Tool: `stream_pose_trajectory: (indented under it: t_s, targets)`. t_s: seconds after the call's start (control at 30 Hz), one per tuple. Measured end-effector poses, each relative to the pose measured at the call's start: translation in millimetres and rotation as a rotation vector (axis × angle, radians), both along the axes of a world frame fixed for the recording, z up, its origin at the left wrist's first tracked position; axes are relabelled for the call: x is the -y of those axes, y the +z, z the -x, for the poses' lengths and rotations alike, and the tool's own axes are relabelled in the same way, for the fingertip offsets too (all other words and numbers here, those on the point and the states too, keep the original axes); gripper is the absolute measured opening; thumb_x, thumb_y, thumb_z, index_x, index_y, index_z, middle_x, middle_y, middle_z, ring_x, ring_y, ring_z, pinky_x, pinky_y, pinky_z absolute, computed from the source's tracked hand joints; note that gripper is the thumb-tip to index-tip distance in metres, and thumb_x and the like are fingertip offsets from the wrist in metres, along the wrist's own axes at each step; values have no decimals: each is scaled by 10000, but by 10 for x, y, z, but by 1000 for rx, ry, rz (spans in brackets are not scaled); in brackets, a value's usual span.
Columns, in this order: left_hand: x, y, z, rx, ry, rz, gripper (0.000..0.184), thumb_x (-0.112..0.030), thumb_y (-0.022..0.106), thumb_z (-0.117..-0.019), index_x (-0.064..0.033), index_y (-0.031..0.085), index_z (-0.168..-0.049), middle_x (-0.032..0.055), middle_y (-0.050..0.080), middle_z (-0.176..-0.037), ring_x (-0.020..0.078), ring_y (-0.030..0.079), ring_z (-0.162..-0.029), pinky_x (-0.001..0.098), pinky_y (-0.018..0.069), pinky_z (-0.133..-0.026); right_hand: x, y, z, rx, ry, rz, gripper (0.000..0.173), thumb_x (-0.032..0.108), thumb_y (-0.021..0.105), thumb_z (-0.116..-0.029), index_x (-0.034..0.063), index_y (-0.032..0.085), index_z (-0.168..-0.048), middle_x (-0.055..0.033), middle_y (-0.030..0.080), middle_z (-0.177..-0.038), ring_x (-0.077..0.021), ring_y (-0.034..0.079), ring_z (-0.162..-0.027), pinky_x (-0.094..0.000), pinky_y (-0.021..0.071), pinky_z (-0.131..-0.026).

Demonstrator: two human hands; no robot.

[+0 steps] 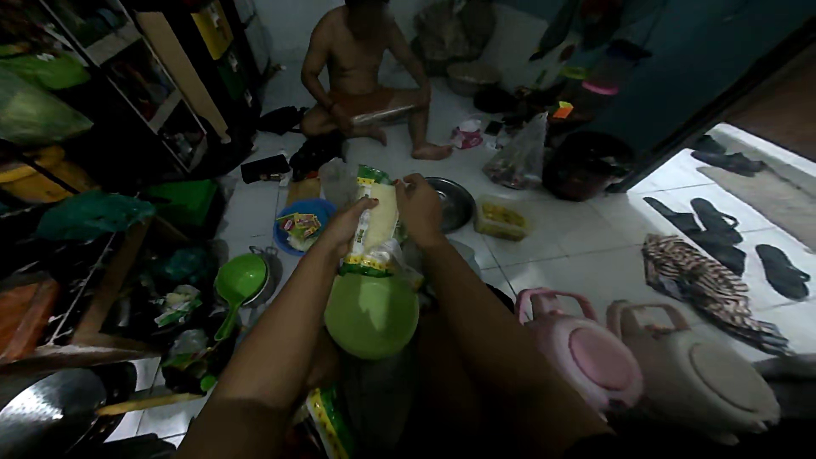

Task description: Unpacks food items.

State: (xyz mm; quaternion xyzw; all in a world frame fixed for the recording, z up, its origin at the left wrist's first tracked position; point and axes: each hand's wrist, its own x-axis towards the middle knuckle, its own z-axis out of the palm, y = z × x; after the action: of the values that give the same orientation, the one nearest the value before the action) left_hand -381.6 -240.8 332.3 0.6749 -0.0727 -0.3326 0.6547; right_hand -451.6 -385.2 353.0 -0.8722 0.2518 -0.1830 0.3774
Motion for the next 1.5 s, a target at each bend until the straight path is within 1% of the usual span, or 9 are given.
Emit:
stream_pose_trajectory:
  t_s: [0.1,0.3,0.4,0.57,0.67,0.77,1.03,1.2,1.5]
  targets:
    - [-42,13,-10,8,-47,-21,508,-475,547,-1018,-68,589,-1320,140,690,-1108,233,686,-952,435,585,-816,58,16,12,-3,49,-192,351,291,490,-1095,-12,660,-1147,-240,671,-1005,-389,659,-868,-586,536,-730]
    - [-109,308,97,-73,1,50,366,-410,424,-1081,-133,574,-1267,43,679,-987,122,677,-843,321,592,-726,124,5,49,-4,79,-635,330,279,452,-1110,14,616,-1220,-60,598,-846,-106,537,-637,-292,495,-608]
    - [-109,326,163,-50,79,163,292,-329,417,-1099,-123,553,-1254,13,651,-949,81,650,-807,267,572,-697,166,-171,-54,-143,248,-503,290,204,449,-1105,-33,600,-1173,-99,584,-855,-147,557,-660,-326,517,-617]
    - [-72,440,212,-90,181,186,280,-324,442,-1084,-129,558,-1249,14,660,-959,77,657,-821,272,576,-711,-128,-62,-8,-258,339,-374,286,86,461,-1088,-59,588,-1300,-257,636,-1223,-325,627,-1107,-505,504,-963]
    - [-87,347,101,-89,237,286,245,-283,457,-1084,-128,544,-1252,12,646,-938,73,648,-803,266,569,-694,28,-141,-117,-197,263,-418,260,150,503,-1082,-28,647,-1206,-135,625,-954,-165,563,-759,-344,500,-706]
    - [-134,177,17,-103,215,267,340,-368,346,-1119,-137,541,-1277,12,640,-909,71,640,-755,250,564,-654,205,-232,-152,-23,99,-569,308,260,559,-1073,-11,628,-1202,-88,612,-914,-117,541,-691,-289,490,-640]
    - [-65,11,-105,-157,-66,195,437,-477,357,-1087,-124,605,-1153,48,689,-883,147,684,-756,329,594,-662,59,-1,22,127,184,-587,457,453,412,-1103,61,600,-1243,-32,569,-925,-86,522,-735,-262,462,-657]
    - [-32,-32,-102,-122,-130,219,487,-532,420,-1060,-125,610,-1247,64,711,-976,163,703,-836,350,610,-724,-111,21,141,18,232,-591,511,485,480,-1075,105,531,-1413,-154,672,-1212,-251,665,-1052,-464,545,-915]
    - [-6,-46,-131,-150,-48,262,568,-601,402,-1038,-130,588,-1296,79,712,-1038,189,707,-897,387,610,-771,-72,117,88,184,99,-610,321,291,577,-1063,36,620,-1252,-133,692,-1030,-200,678,-891,-409,572,-811]
